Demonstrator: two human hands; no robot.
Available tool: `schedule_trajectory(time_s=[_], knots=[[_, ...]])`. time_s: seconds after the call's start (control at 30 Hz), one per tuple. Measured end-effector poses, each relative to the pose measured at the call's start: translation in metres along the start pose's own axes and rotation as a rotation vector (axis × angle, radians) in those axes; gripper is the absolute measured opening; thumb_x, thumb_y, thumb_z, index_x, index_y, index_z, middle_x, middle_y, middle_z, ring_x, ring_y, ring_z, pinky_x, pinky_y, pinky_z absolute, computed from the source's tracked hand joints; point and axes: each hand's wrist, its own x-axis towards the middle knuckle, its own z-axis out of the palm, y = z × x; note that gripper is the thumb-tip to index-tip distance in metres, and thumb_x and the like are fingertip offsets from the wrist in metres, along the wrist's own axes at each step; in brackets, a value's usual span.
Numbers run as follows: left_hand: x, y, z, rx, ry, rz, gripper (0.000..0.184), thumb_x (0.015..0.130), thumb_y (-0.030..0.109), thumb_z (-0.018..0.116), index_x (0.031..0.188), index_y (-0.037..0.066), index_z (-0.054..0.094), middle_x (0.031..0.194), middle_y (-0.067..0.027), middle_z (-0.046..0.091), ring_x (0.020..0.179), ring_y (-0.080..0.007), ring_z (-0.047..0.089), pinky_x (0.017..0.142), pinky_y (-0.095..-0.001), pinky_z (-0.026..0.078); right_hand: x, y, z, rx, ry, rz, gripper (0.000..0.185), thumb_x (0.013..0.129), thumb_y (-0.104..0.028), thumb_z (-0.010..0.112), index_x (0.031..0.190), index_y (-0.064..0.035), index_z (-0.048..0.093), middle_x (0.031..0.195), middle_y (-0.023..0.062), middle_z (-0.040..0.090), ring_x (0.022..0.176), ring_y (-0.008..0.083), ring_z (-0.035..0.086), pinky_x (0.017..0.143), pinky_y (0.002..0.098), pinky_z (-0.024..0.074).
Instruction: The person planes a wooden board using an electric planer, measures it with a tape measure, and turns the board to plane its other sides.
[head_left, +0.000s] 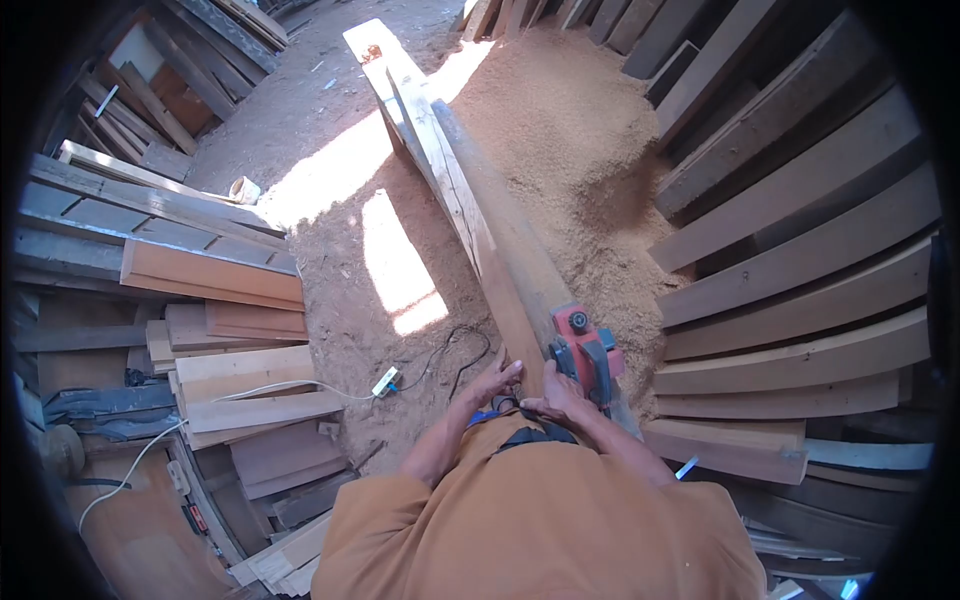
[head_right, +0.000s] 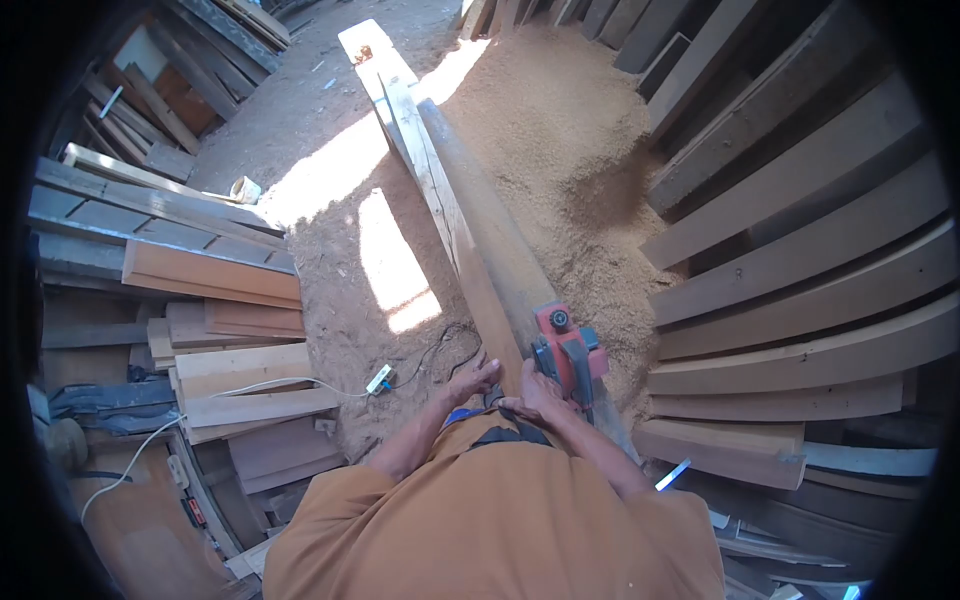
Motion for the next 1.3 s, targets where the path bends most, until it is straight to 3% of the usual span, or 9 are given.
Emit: schedule_trajectory(time_s=[0.1, 0.17, 0.3, 0.37, 0.5, 0.57, 0.63, 0.8, 1.3], knots=[[-0.001, -0.002, 0.002, -0.02, -0.033, -0.067, 0.097, 0.093, 0.065, 0.06, 0.163, 0.024, 0.005, 0.135, -0.0063, 0.052, 0.101, -0.0193, 0.053, 0.079, -0.0337, 0.047, -0.001, 0.014, -0.007, 0.039, -0.031, 0.006, 0.078, 0.083, -0.048, 0.075, 0.128, 0.0089, 0.046, 0.116, 0.0358, 0.064, 0.112, 0.0495, 0.063, 0.095, 0.0517, 0.0513], [-0.004, 0.009, 0.003, -0.051, -0.08, -0.034, 0.108, 0.093, 0.06, 0.065, 0.164, 0.026, -0.009, 0.134, -0.0068, 0.052, 0.096, -0.0169, 0.052, 0.079, -0.0367, 0.047, -0.018, 0.032, -0.019, 0.207, 0.169, -0.08, 0.053, 0.089, -0.036, 0.072, 0.119, 0.0061, 0.057, 0.099, 0.0216, 0.07, 0.089, 0.0331, 0.07, 0.078, 0.0413, 0.0552], [0.007, -0.012, 0.0, -0.133, -0.052, -0.071, 0.117, 0.09, 0.055, 0.072, 0.163, 0.02, -0.012, 0.147, -0.0116, 0.044, 0.126, -0.029, 0.051, 0.099, -0.0493, 0.049, -0.066, 0.078, -0.047, 0.723, 0.589, 0.038, 0.033, 0.094, -0.022, 0.066, 0.113, 0.0049, 0.061, 0.08, 0.0056, 0.066, 0.069, 0.0086, 0.061, 0.061, 0.0267, 0.0506], [-0.001, -0.009, 0.016, -0.181, -0.061, -0.01, 0.117, 0.087, 0.05, 0.076, 0.162, 0.021, -0.009, 0.15, -0.013, 0.04, 0.134, -0.0328, 0.046, 0.105, -0.0511, 0.047, -0.083, 0.123, -0.036, 0.653, 0.732, 0.293, 0.045, 0.088, -0.029, 0.07, 0.119, 0.0037, 0.061, 0.1, 0.0203, 0.072, 0.094, 0.0309, 0.072, 0.083, 0.0405, 0.0539], [0.026, -0.041, 0.037, -0.405, -0.008, 0.141, 0.114, 0.082, 0.039, 0.083, 0.159, 0.02, 0.001, 0.148, -0.0146, 0.04, 0.134, -0.0333, 0.047, 0.106, -0.0502, 0.048, -0.118, 0.195, 0.035, 0.199, 0.433, 0.695, 0.067, 0.079, -0.037, 0.074, 0.13, 0.0038, 0.056, 0.121, 0.0323, 0.065, 0.119, 0.046, 0.061, 0.102, 0.0474, 0.0489], [0.035, -0.05, 0.039, -0.457, 0.043, 0.166, 0.103, 0.08, 0.034, 0.081, 0.155, 0.018, 0.013, 0.141, -0.0141, 0.045, 0.129, -0.0312, 0.051, 0.103, -0.0495, 0.05, -0.143, 0.208, 0.069, 0.209, 0.241, 0.819, 0.087, 0.078, -0.041, 0.075, 0.15, -0.0041, 0.042, 0.152, 0.0314, 0.042, 0.136, 0.0458, 0.048, 0.113, 0.0507, 0.0408], [0.034, -0.045, 0.041, -0.46, 0.04, 0.229, 0.099, 0.08, 0.031, 0.08, 0.154, 0.018, 0.016, 0.138, -0.0135, 0.047, 0.127, -0.0307, 0.052, 0.102, -0.0499, 0.051, -0.149, 0.241, 0.113, 0.107, 0.091, 0.927, 0.095, 0.079, -0.046, 0.076, 0.155, -0.0083, 0.035, 0.155, 0.0289, 0.039, 0.139, 0.0454, 0.045, 0.115, 0.0533, 0.0381], [-0.012, -0.019, 0.049, -0.493, 0.081, 0.195, 0.072, 0.078, 0.047, 0.076, 0.132, 0.006, 0.052, 0.11, -0.0127, 0.064, 0.104, -0.0289, 0.066, 0.093, -0.0473, 0.056, -0.168, 0.27, 0.171, 0.179, -0.008, 0.998, 0.09, 0.08, -0.042, 0.075, 0.152, -0.0084, 0.036, 0.147, 0.0272, 0.043, 0.131, 0.0421, 0.049, 0.106, 0.0516, 0.0409], [-0.094, 0.025, 0.056, -0.669, 0.135, 0.084, 0.067, 0.077, 0.048, 0.077, 0.126, 0.008, 0.057, 0.102, -0.0116, 0.065, 0.094, -0.027, 0.067, 0.084, -0.046, 0.058, -0.178, 0.291, 0.19, 0.42, 0.112, 0.898, 0.075, 0.082, -0.031, 0.073, 0.144, -0.0086, 0.037, 0.124, 0.022, 0.055, 0.105, 0.0324, 0.059, 0.08, 0.0465, 0.0495]])
